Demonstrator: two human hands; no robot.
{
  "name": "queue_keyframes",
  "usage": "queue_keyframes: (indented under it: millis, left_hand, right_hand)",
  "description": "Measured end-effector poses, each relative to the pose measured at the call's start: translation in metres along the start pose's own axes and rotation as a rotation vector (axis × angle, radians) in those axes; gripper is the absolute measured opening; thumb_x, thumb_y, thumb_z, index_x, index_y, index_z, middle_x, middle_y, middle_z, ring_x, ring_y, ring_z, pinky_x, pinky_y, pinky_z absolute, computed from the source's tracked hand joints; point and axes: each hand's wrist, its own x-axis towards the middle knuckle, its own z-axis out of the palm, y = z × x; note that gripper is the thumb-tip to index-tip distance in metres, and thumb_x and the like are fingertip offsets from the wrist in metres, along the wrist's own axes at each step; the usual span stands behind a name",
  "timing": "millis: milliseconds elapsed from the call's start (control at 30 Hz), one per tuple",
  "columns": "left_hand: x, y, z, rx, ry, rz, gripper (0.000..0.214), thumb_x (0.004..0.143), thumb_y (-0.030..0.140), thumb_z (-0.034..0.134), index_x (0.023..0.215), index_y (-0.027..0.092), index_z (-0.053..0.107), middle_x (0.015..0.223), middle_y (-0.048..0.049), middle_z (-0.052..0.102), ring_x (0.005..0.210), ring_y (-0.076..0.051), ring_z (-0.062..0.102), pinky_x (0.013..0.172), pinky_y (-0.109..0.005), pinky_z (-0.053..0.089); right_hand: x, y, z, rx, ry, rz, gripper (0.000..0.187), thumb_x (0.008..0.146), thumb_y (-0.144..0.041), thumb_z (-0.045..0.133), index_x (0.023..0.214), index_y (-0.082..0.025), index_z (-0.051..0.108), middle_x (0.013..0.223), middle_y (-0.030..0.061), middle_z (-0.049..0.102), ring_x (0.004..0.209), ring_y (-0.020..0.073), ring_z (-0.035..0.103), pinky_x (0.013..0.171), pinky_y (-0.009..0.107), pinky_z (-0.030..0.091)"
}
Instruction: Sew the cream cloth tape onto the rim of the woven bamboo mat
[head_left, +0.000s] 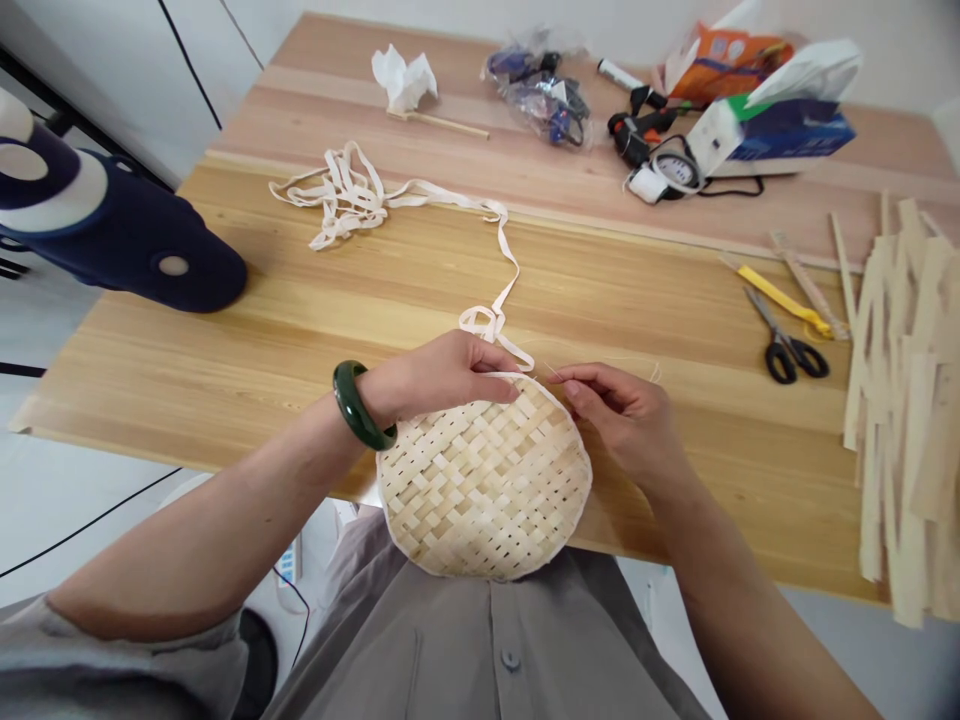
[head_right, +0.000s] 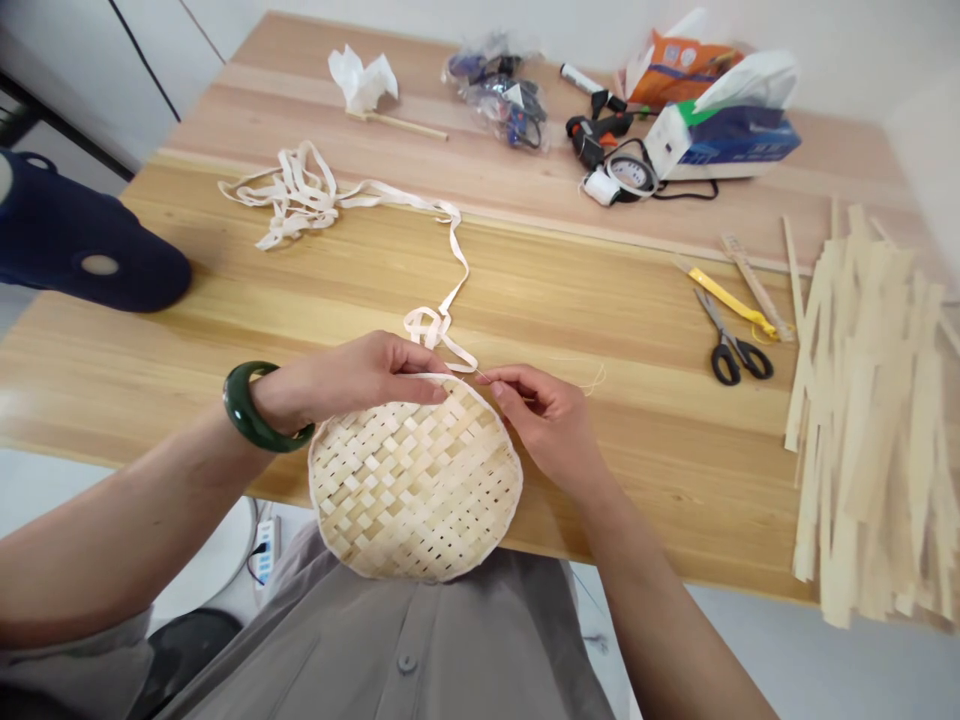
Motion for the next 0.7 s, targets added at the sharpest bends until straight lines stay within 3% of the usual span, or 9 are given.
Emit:
queue_keyframes:
  millis: [133,333,467,567,700]
  left_hand:
    - [-0.001,0.0,-0.001,0.014,0.016,-0.011,0.012,0.077,0.025,0.066,0.081,0.016,0.072,0.07,-0.0002,0.069,0.059,-0.012,0.059,0.054,-0.023,0.043]
    - [-0.001,-0.002,0.001,0.03,0.058,-0.001,0.015,0.078,0.027,0.065,0.083,0.015,0.073,0.073,-0.0015,0.069,0.064,-0.014,0.061,0.058,-0.024,0.044]
    - [0.0,-0.002,0.002,0.054,0.078,0.011,0.016,0.077,0.028,0.066,0.081,0.014,0.072,0.072,-0.0012,0.068,0.064,-0.013,0.059,0.057,-0.024,0.043]
    - [0.0,-0.003,0.004,0.034,0.09,0.046,0.016,0.077,0.03,0.067,0.079,0.015,0.071,0.072,-0.0005,0.067,0.064,-0.012,0.058,0.056,-0.023,0.043]
    - [0.0,-0.004,0.006,0.032,0.097,0.036,0.017,0.078,0.031,0.067,0.079,0.015,0.071,0.069,-0.0007,0.067,0.061,-0.012,0.057,0.054,-0.023,0.042]
  right_hand:
    - [-0.002,-0.005,0.002,-0.032,0.018,-0.036,0.015,0.088,-0.03,0.061,0.091,-0.024,0.074,0.088,0.0016,0.075,0.076,0.0151,0.068,0.064,0.027,0.052]
    - [-0.016,-0.019,0.007,-0.423,0.056,-0.326,0.017,0.09,-0.018,0.056,0.096,-0.02,0.072,0.083,0.0034,0.071,0.068,0.0145,0.061,0.057,0.027,0.045]
    - [-0.019,-0.021,0.01,-0.553,0.059,-0.452,0.019,0.09,-0.013,0.053,0.097,-0.018,0.07,0.072,0.0029,0.066,0.065,0.0157,0.057,0.057,0.029,0.042]
    - [-0.017,-0.02,0.01,-0.53,0.102,-0.428,0.019,0.091,-0.014,0.053,0.097,-0.019,0.071,0.077,0.0034,0.069,0.068,0.0153,0.058,0.059,0.029,0.044]
    - [-0.01,-0.012,0.007,-0.341,0.205,-0.183,0.015,0.089,-0.022,0.057,0.094,-0.022,0.071,0.086,0.0028,0.073,0.061,0.0121,0.058,0.055,0.026,0.045]
